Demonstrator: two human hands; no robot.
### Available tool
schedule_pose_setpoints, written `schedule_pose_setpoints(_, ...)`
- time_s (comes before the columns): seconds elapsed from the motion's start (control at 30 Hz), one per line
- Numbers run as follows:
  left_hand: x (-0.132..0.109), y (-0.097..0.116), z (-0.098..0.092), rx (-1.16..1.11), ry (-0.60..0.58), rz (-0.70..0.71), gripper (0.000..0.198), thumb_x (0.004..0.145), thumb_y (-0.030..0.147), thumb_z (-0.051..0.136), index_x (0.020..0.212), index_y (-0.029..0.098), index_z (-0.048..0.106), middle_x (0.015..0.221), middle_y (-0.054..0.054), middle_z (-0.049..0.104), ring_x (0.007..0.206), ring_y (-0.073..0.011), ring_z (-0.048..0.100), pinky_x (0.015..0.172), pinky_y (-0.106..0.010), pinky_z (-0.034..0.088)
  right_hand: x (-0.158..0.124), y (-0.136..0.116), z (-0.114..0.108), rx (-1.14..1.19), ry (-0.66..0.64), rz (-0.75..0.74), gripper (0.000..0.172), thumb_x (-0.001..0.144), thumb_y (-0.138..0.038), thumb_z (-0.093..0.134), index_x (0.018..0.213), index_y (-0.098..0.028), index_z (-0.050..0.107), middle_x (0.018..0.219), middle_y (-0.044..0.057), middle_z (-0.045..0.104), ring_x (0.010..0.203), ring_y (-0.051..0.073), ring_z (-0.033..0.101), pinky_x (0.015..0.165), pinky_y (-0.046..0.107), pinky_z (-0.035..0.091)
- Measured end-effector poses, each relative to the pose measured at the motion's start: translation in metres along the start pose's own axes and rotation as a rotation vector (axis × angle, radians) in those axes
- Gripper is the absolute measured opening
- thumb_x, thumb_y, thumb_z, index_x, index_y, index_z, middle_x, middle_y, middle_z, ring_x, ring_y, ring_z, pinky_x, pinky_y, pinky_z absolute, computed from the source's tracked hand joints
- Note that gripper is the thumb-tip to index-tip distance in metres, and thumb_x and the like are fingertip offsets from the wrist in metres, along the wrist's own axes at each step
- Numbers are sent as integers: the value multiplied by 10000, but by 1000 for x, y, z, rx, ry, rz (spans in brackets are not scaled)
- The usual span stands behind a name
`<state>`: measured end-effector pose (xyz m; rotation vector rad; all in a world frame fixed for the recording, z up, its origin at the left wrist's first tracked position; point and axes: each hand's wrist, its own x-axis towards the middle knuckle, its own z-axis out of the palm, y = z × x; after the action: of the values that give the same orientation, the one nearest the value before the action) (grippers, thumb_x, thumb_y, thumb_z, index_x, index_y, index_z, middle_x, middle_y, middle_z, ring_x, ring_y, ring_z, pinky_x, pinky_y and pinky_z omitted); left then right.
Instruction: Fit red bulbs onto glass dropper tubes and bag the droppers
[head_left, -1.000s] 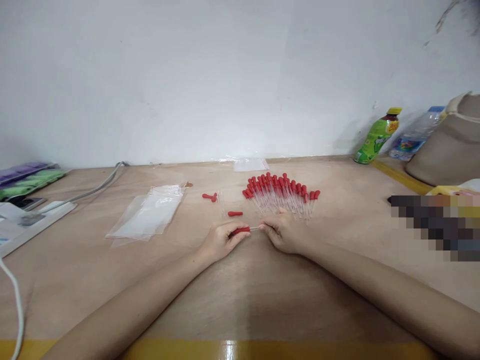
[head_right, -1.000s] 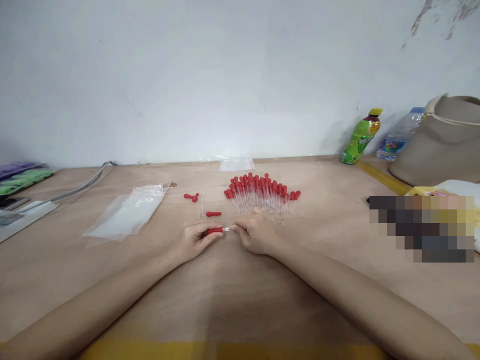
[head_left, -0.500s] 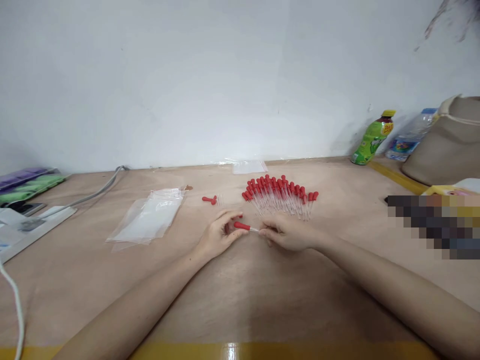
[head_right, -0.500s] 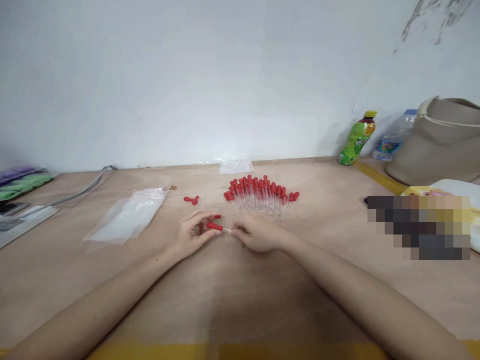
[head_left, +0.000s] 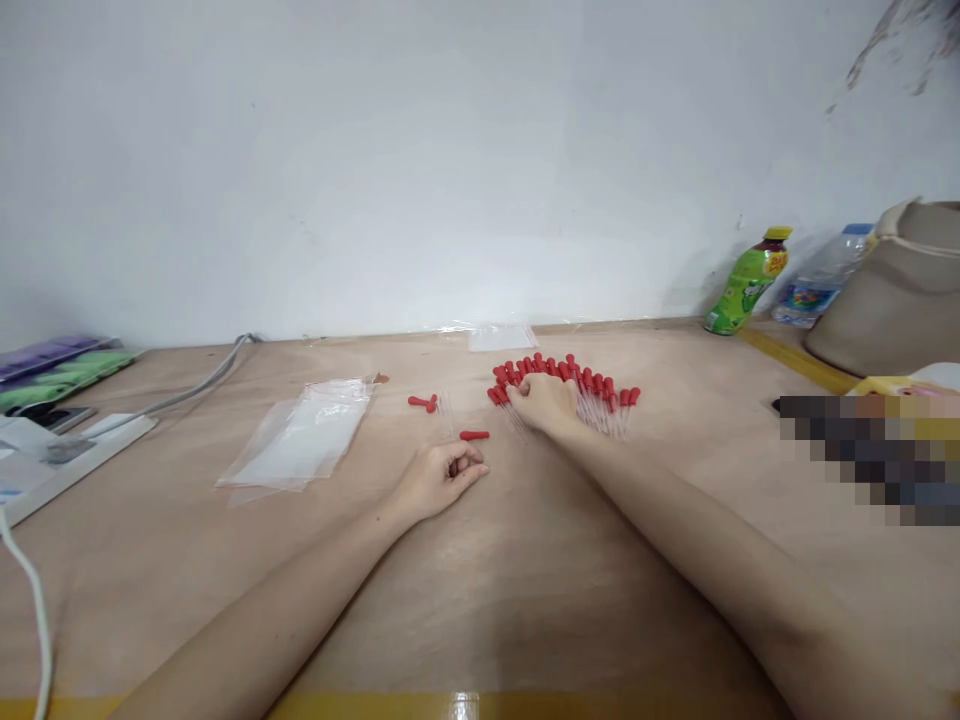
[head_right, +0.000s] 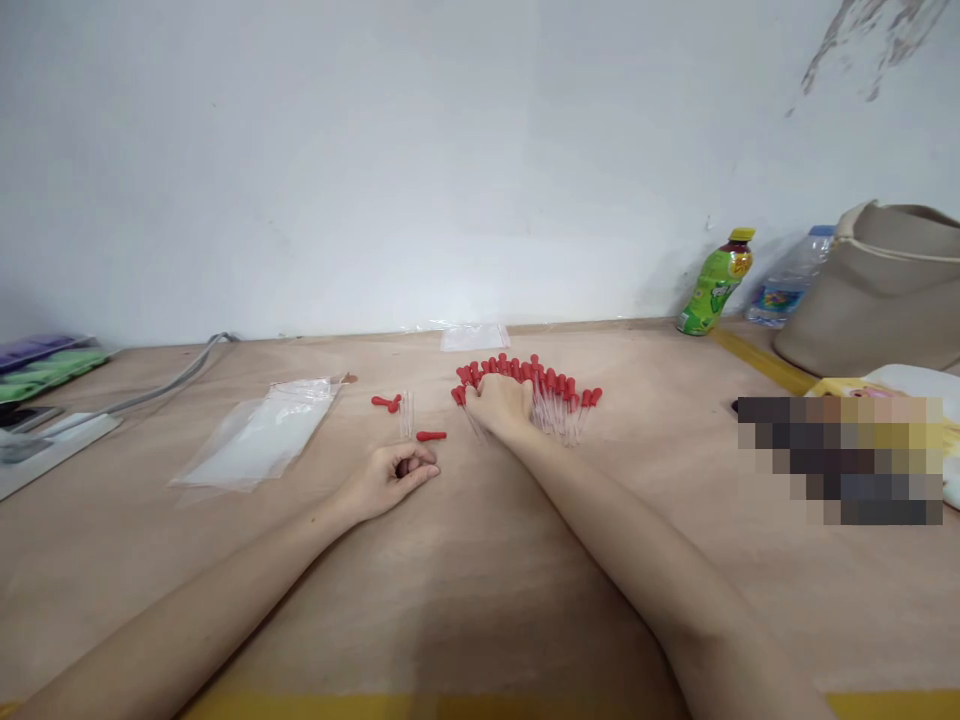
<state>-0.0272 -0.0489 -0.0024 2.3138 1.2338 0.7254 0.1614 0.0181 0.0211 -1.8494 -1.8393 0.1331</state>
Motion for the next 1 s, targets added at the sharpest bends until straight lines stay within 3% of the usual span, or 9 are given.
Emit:
schedule_pose_setpoints(0.13,1,-5,0,2,25,15,191,789,342,509,760,174,595,540,48,446,491,-80,407,482,-192,332,2,0,9,-161,-34,-24,395,797,-441,393,658,-150,622,705,114,638,712,240,585,763,416,271)
schedule_pose_setpoints(0.27,7,-17,-3,78,183,-22,226,794,371,499,724,169,572,539,43,461,486,-83,411,478,-196,327,-2,1,8,-186,-3,-104,480,803,-528,367,630,-149,606,648,91,618,672,224,568,774,420,235)
schedule_pose_setpoints(0.4,16,-33,-10,194,380,-69,255,825,374,439,712,165,530,605,18,491,564,-114,465,540,-221,376,-15,-10,12,-47,-7,-345,348,799,-463,454,671,-172,596,704,40,613,719,177,531,723,344,256)
schedule_pose_setpoints(0.47,19,-40,-13,256,428,-60,197,818,333,451,771,166,544,704,-11,528,682,-144,509,634,-252,414,-22,-16,17,17,-23,-488,295,778,-453,507,745,-181,616,799,42,607,791,174,502,704,317,259)
schedule_pose_setpoints(0.57,23,-48,-19,388,470,-63,183,798,276,466,898,174,581,860,-57,545,857,-194,511,782,-317,411,-30,-20,25,57,-15,-590,277,795,-436,506,785,-197,643,841,46,584,823,174,459,708,319,251)
schedule_pose_setpoints(0.67,26,-52,-27,540,465,-112,275,804,285,453,1026,183,580,1032,-98,525,1010,-247,461,880,-380,367,-35,-18,29,89,8,-651,254,808,-396,507,736,-195,645,814,39,571,811,169,438,708,318,254)
schedule_pose_setpoints(0.77,27,-52,-34,611,380,-160,340,814,315,442,1110,185,549,1169,-109,486,1113,-271,408,928,-409,335,-39,-13,30,127,49,-693,194,788,-349,550,741,-171,610,816,38,577,804,169,438,709,306,278)
schedule_pose_setpoints(0.87,29,-50,-38,613,293,-158,331,830,327,421,1102,200,562,1208,-98,482,1136,-262,408,950,-418,318,-44,-7,29,177,89,-699,128,784,-284,560,759,-159,574,806,34,598,792,170,452,713,304,302)
schedule_pose_setpoints(1.0,30,-47,-37,581,305,-129,303,821,325,447,1040,183,601,1170,-102,512,1116,-252,433,952,-409,322,-54,7,22,241,118,-720,98,817,-233,503,830,-159,565,810,41,609,771,170,476,689,303,330)
